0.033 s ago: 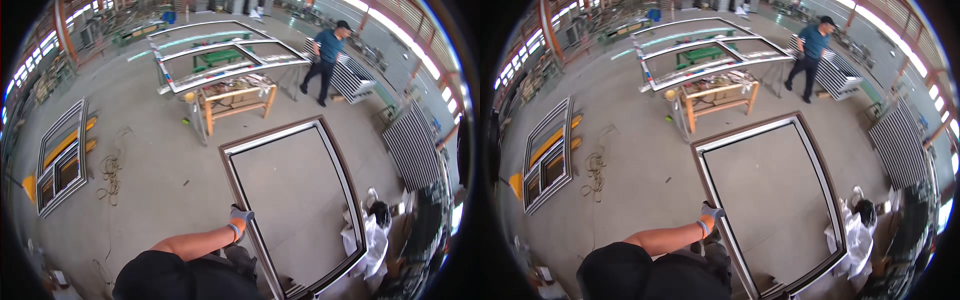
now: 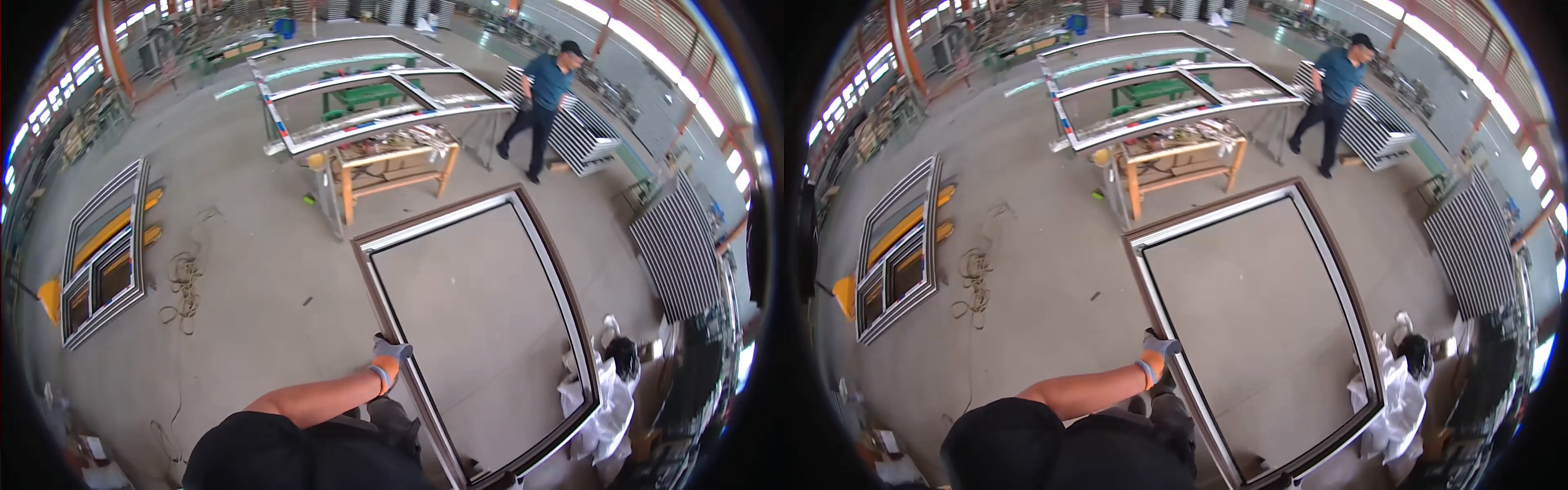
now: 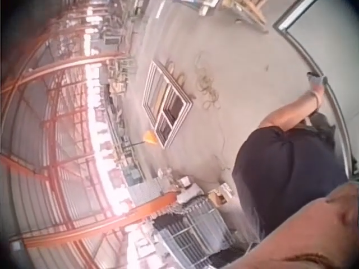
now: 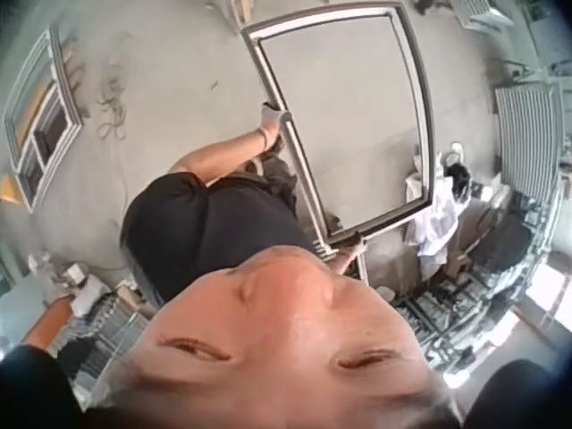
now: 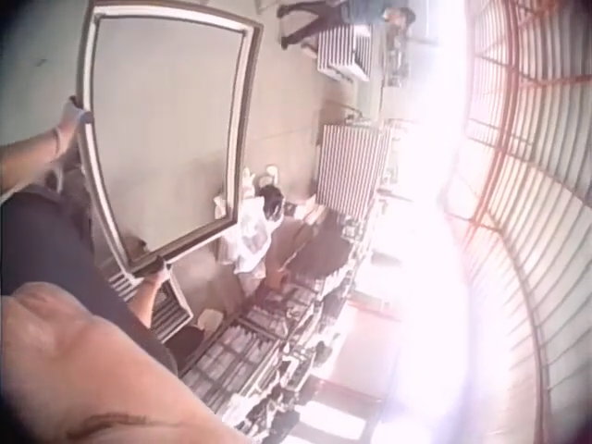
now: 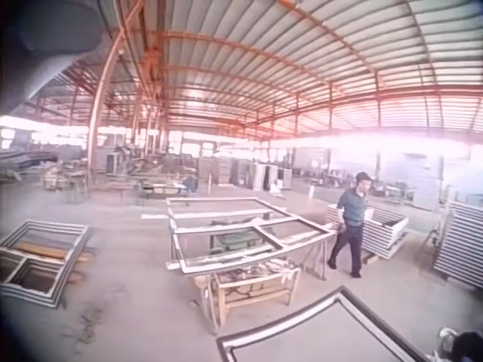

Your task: Assembling, sealing, and drilling components of a metal window frame at a workshop station.

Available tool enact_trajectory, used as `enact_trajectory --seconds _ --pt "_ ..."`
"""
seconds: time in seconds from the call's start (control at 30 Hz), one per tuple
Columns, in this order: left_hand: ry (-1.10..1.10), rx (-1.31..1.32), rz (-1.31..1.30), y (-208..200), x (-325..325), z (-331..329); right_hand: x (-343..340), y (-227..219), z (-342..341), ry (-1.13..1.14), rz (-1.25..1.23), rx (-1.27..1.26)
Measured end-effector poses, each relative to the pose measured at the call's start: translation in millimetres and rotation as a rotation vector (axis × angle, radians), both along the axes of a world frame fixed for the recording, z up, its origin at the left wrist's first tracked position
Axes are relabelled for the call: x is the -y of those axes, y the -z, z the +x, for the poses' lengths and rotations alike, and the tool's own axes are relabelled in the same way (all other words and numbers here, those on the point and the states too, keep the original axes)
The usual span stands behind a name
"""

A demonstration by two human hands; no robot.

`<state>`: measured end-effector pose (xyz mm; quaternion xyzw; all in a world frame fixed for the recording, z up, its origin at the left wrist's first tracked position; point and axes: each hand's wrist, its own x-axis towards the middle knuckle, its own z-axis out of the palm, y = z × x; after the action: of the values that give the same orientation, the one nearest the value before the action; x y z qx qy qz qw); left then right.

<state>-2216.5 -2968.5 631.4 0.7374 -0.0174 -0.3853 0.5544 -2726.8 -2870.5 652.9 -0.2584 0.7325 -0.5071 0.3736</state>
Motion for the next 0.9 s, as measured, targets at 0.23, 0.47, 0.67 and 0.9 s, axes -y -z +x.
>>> enact_trajectory --seconds 0.23,0.47,0.67,0.9 --pt "-0.492 -0.029 -0.384 5 33 213 265 37 210 -0.438 -0.107 0.186" --pt "-0.674 -0.058 -0.304 4 24 450 380 51 486 -0.666 -0.145 0.319" --pt "-0.725 -0.171 -0.363 38 -20 713 386 112 743 -0.667 -0.072 0.173" --pt "-0.649 -0.049 -0.267 18 22 1018 353 84 1032 -0.560 -0.095 0.311"
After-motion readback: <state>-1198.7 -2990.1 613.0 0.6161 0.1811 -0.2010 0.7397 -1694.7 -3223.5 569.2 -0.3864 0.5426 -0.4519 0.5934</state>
